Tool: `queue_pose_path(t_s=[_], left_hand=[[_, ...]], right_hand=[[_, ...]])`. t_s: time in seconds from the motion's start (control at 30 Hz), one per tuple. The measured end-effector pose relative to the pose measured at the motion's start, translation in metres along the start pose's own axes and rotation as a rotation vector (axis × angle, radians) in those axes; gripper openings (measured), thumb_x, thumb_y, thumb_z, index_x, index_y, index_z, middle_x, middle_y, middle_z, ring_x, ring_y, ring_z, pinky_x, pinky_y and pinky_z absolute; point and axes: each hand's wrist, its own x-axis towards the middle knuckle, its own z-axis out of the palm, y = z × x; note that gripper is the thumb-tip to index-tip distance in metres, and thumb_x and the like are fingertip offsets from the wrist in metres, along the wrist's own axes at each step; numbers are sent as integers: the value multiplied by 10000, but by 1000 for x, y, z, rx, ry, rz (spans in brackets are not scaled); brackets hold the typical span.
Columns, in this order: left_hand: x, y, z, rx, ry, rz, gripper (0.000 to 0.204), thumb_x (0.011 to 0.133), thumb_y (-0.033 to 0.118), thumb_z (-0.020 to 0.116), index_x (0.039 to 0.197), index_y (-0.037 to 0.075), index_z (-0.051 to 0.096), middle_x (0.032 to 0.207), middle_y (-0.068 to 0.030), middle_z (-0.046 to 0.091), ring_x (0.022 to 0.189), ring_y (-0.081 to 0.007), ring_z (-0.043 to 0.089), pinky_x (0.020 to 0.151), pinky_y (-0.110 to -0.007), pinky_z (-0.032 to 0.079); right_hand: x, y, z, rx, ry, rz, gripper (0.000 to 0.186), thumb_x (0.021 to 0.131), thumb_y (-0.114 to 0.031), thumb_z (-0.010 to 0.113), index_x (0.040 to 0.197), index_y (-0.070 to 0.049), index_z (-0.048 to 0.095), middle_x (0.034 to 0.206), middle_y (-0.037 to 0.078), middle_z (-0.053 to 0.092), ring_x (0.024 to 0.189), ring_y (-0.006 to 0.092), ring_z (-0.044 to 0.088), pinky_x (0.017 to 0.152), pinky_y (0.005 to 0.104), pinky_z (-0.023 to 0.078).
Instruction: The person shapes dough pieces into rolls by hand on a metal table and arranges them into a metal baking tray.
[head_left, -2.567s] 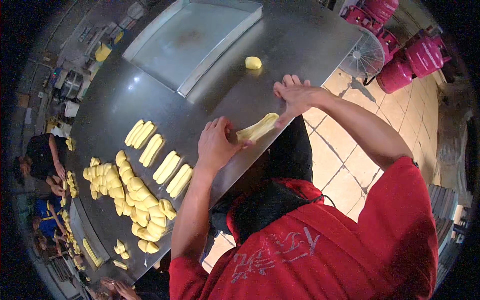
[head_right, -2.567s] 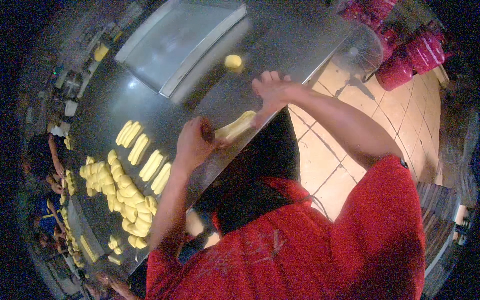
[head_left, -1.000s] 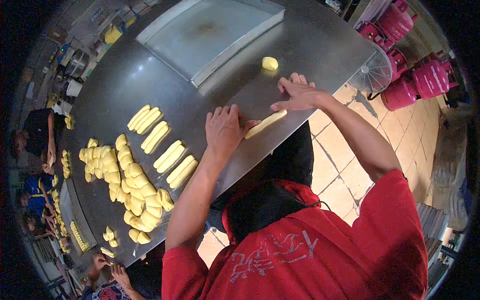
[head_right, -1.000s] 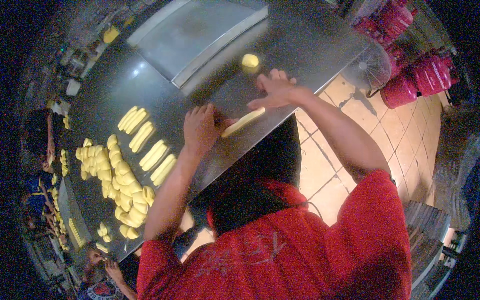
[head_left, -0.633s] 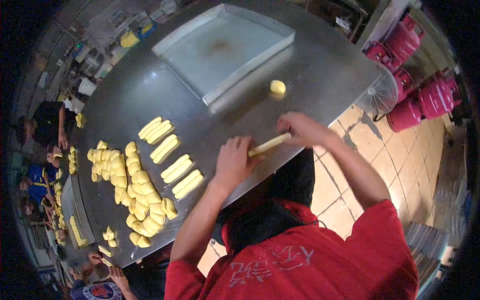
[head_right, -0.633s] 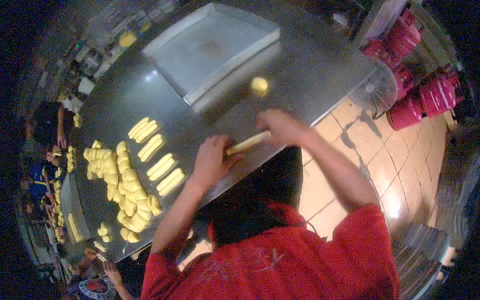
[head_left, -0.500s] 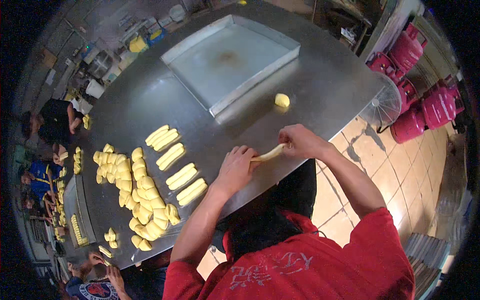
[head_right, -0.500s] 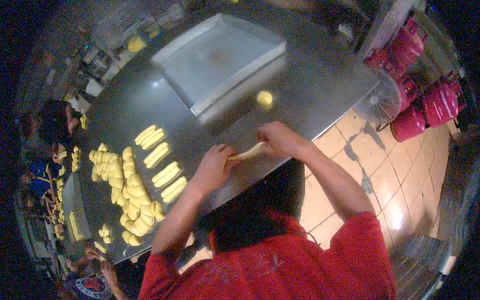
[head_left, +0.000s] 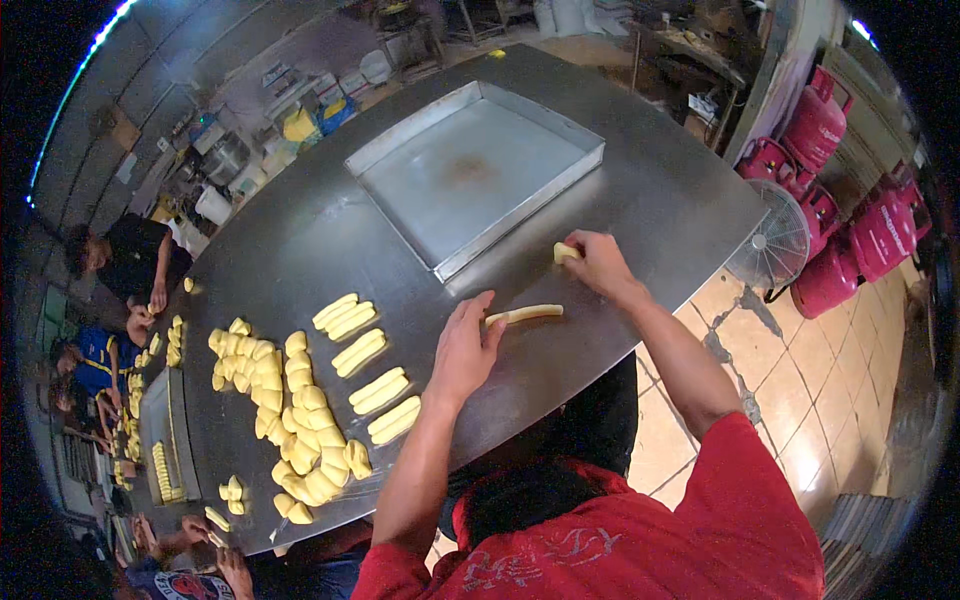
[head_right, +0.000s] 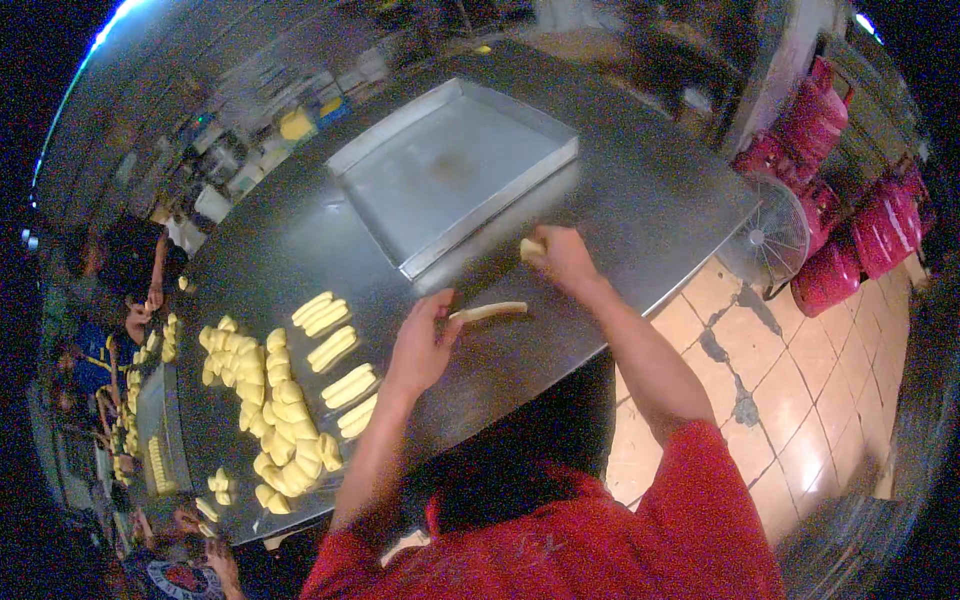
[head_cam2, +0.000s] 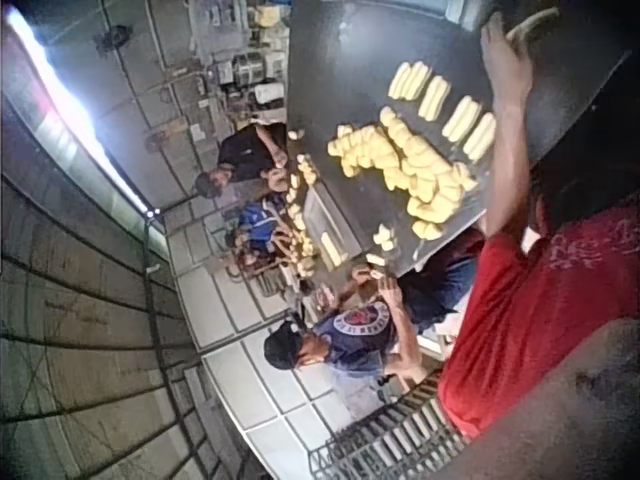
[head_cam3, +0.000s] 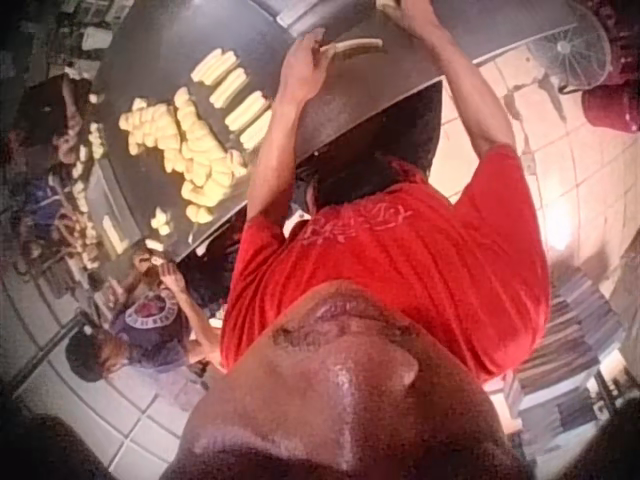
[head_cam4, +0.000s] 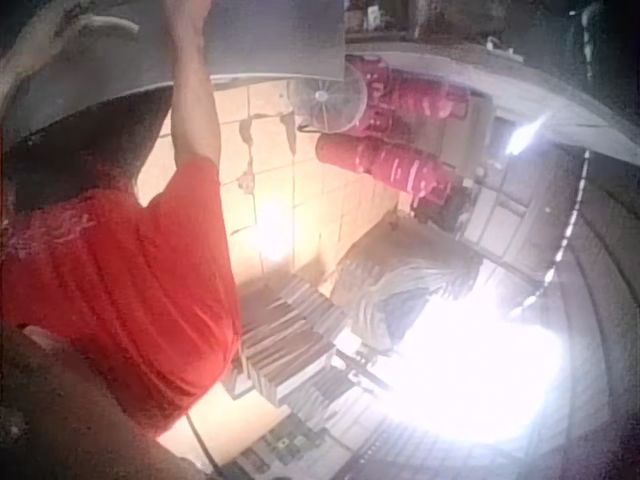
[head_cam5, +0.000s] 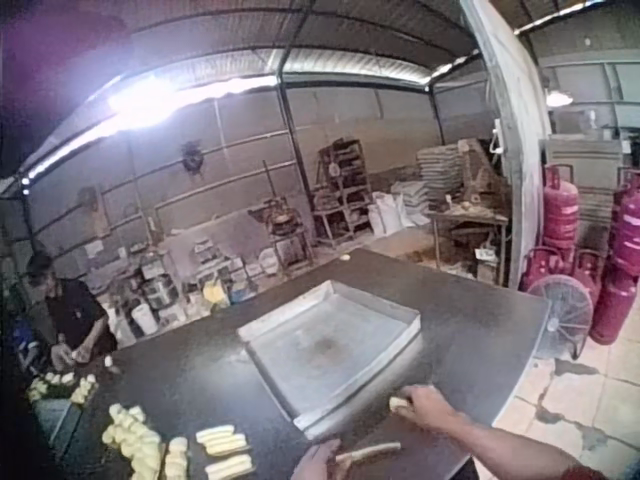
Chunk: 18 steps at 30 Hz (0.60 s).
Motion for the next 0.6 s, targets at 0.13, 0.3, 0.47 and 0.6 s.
queue_pose_path(t_s=[0.13, 0.3, 0.47, 0.6], left_hand=[[-2, 7, 9, -394, 88, -233, 424, 937, 204, 600, 1283, -23, 506, 1097, -133, 653, 947, -219, 638, 826, -328, 500], [0, 6, 16, -795, -23, -276, 370, 970, 199, 564, 1240, -54, 550, 1071, -112, 666, 921, -129, 632, 834, -264, 490], [-5, 11, 11, -917, -43, -163, 365, 990, 218, 534, 1246, -42, 557, 1103, -80, 649, 988, -111, 595, 891, -256, 461], [-10, 14, 13, -1052, 76, -288, 466, 991, 280, 538, 1316, -52, 500, 1170, -77, 615, 1077, -108, 554, 947, -255, 429]], right_hand=[[-38, -53, 13, 189, 73, -213, 330, 760, -160, 721, 1050, -23, 641, 980, 158, 654, 894, 288, 650, 791, 367, 518], [-71, -80, 21, 347, 5, -307, 394, 804, -157, 721, 1152, -11, 605, 1070, 134, 648, 958, 213, 650, 853, 312, 525], [-82, -101, 5, 1031, -350, 164, 357, 914, -159, 645, 1205, 37, 581, 1116, 114, 654, 989, 145, 625, 843, 280, 519], [-84, -103, 7, 920, -218, 116, 309, 933, -117, 604, 1186, 60, 582, 1084, 118, 663, 973, 142, 636, 850, 272, 525]])
